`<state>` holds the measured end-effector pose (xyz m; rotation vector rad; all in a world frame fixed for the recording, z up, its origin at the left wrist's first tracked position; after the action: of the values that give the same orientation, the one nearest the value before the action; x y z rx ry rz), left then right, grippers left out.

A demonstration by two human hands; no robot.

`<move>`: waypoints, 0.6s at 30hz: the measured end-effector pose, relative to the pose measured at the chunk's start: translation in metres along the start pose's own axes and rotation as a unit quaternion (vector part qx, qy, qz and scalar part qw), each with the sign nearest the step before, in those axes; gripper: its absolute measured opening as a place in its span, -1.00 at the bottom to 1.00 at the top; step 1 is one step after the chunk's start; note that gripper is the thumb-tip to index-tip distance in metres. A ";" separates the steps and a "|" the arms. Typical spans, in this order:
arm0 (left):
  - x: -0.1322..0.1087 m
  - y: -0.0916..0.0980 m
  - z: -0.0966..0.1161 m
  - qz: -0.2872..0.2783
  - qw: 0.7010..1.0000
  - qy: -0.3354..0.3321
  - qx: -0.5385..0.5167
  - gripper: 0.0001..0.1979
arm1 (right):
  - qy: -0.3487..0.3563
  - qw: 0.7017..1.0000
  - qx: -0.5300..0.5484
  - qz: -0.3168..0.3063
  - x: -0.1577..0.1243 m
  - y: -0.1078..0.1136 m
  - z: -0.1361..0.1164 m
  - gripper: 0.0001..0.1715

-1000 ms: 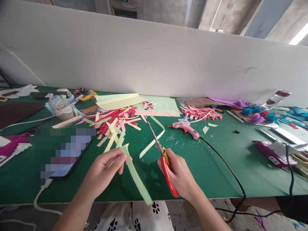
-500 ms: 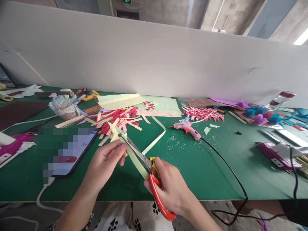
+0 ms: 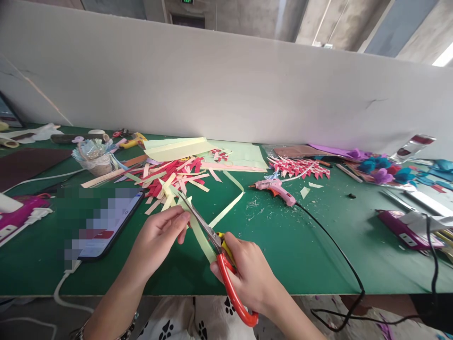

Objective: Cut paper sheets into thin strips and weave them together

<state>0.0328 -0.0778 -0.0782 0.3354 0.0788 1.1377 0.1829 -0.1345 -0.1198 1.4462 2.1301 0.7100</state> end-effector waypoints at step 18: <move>-0.010 0.048 -0.011 0.153 0.984 -0.035 0.083 -0.74 | -0.103 0.983 -0.048 0.143 -0.008 0.045 0.043 -0.56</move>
<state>-0.0163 -0.0664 -0.0752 0.5502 0.0613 1.4262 0.2442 -0.1216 -0.1220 1.7114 1.7313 0.7184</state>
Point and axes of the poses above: each hand's wrist, its own x-axis towards the middle knuckle, its own y-axis out of the back of the hand, z = x × y, the point moved 5 cm from there along x, towards the middle knuckle, and after that the axes turned 7 degrees about -z, right-handed, at the moved point
